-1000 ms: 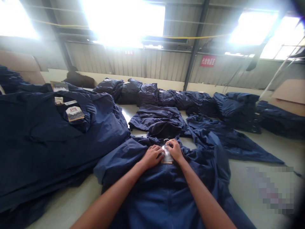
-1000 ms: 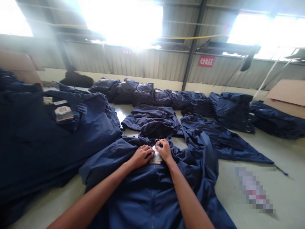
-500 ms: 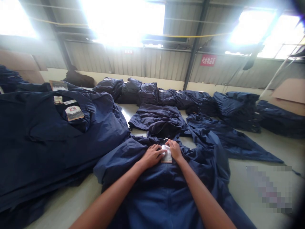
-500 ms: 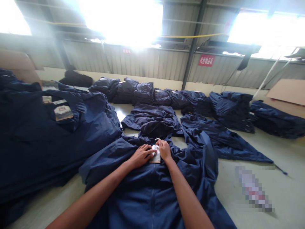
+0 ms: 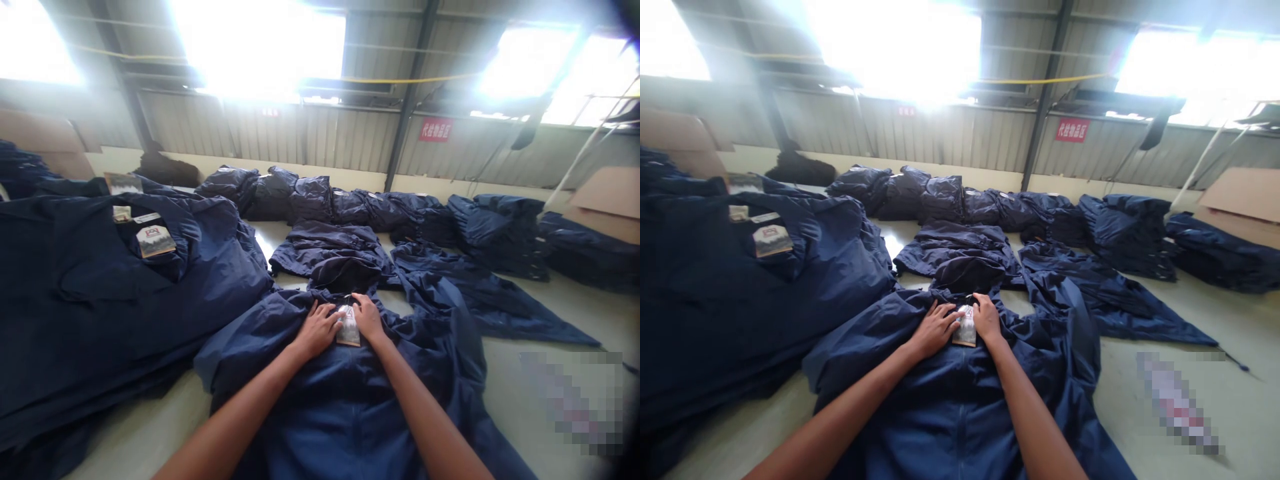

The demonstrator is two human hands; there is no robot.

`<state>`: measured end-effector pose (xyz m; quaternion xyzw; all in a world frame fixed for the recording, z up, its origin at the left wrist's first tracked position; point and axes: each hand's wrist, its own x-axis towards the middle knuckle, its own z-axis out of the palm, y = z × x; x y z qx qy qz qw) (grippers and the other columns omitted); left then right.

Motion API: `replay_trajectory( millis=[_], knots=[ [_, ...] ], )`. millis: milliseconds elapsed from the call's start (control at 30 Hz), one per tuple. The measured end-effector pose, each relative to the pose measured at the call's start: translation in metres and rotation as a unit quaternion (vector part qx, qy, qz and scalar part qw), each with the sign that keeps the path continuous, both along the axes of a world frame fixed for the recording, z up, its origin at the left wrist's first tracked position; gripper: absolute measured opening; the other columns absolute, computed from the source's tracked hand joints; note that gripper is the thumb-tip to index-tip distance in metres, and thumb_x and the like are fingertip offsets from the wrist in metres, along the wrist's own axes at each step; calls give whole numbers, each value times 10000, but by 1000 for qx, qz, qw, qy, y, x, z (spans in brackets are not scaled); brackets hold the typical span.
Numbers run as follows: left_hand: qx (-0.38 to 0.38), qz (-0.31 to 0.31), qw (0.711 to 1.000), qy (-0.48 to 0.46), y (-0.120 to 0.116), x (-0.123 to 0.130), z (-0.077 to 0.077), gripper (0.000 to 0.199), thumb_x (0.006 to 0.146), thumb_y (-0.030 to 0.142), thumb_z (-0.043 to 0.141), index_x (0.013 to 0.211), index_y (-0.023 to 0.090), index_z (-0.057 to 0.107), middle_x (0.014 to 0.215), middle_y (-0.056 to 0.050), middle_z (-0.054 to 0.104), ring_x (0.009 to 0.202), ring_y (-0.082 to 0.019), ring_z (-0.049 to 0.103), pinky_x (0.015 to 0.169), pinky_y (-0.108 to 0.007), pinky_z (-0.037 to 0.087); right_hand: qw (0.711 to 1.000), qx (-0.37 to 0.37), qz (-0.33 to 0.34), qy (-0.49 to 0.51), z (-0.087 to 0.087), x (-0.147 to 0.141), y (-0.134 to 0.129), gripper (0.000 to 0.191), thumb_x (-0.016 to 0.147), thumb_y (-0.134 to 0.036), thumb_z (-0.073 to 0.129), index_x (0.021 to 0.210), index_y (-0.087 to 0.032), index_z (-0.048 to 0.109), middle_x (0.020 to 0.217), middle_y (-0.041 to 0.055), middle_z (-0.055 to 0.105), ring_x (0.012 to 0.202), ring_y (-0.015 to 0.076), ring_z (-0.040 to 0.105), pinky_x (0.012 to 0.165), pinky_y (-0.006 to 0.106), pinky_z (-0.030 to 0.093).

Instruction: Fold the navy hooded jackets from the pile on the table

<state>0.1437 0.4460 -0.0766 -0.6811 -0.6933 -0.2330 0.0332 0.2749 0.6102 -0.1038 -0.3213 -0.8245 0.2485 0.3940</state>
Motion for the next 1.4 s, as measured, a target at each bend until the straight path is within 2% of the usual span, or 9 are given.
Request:
replay_trajectory(
  millis=[133,333,500,700,800,900,1033,1133,1400],
  knots=[
    [-2,0,1000,-3,-1,0,1,352,1127,338,443,1406,250,640,1326,-70,713,1266,-253,635,1259,-533,330,1000,13,-11,0,1,2,-2,345,905,-205,544,1157,-159,775,1218,161,717,1070,276,718,982,405,576],
    [-18,58,998,22,8,-3,18,350,1106,192,388,1362,223,625,1283,-100,704,1066,-239,723,980,-391,529,999,-37,-27,-14,6,2,-4,369,939,-139,479,1150,-233,767,1013,65,805,981,240,760,931,355,560],
    [-62,95,993,28,38,-11,36,506,999,57,484,1453,260,573,1356,-98,696,1032,-253,755,842,-352,559,999,-48,-4,-18,7,1,-3,479,834,-115,623,1294,-210,718,1151,87,796,1079,261,751,1015,383,541],
    [-15,93,995,28,43,-9,21,341,1035,194,557,1367,195,638,1264,-121,734,1185,-299,671,995,-413,533,999,15,6,44,7,-2,-4,346,929,-199,539,1201,-181,752,1158,138,761,1075,268,713,1012,392,541],
    [72,79,994,10,36,-6,14,316,1099,221,434,1315,223,665,1210,-86,758,1121,-267,649,1023,-409,504,997,16,-4,79,11,0,-6,391,1016,-253,438,1248,-181,745,1175,141,773,1091,266,710,1024,394,523],
    [111,76,991,0,33,-6,15,318,1116,256,417,1318,249,662,1100,-59,776,1032,-261,639,986,-411,489,999,5,-16,50,14,3,-8,382,1016,-332,511,1293,-202,739,1039,103,789,903,251,715,912,365,539],
    [87,84,993,-14,34,-8,15,231,1074,317,553,1266,266,670,954,-40,759,995,-263,648,974,-424,459,1000,22,-8,-15,15,6,-9,202,940,-330,647,1046,-243,796,774,40,718,798,248,656,804,339,517],
    [59,58,996,-14,37,-10,11,153,1020,286,626,1145,262,712,951,-40,763,1024,-270,636,996,-436,440,998,52,27,-36,13,7,-7,94,894,-243,663,860,-242,751,860,52,738,895,252,649,862,344,507],
    [20,3,1000,-21,46,-13,-5,393,938,94,542,1242,273,717,1225,-37,786,1366,-259,549,1263,-530,232,997,37,-8,-60,2,4,-2,375,897,-82,476,1034,-225,794,1078,72,802,1023,270,661,955,346,495]
  ],
)
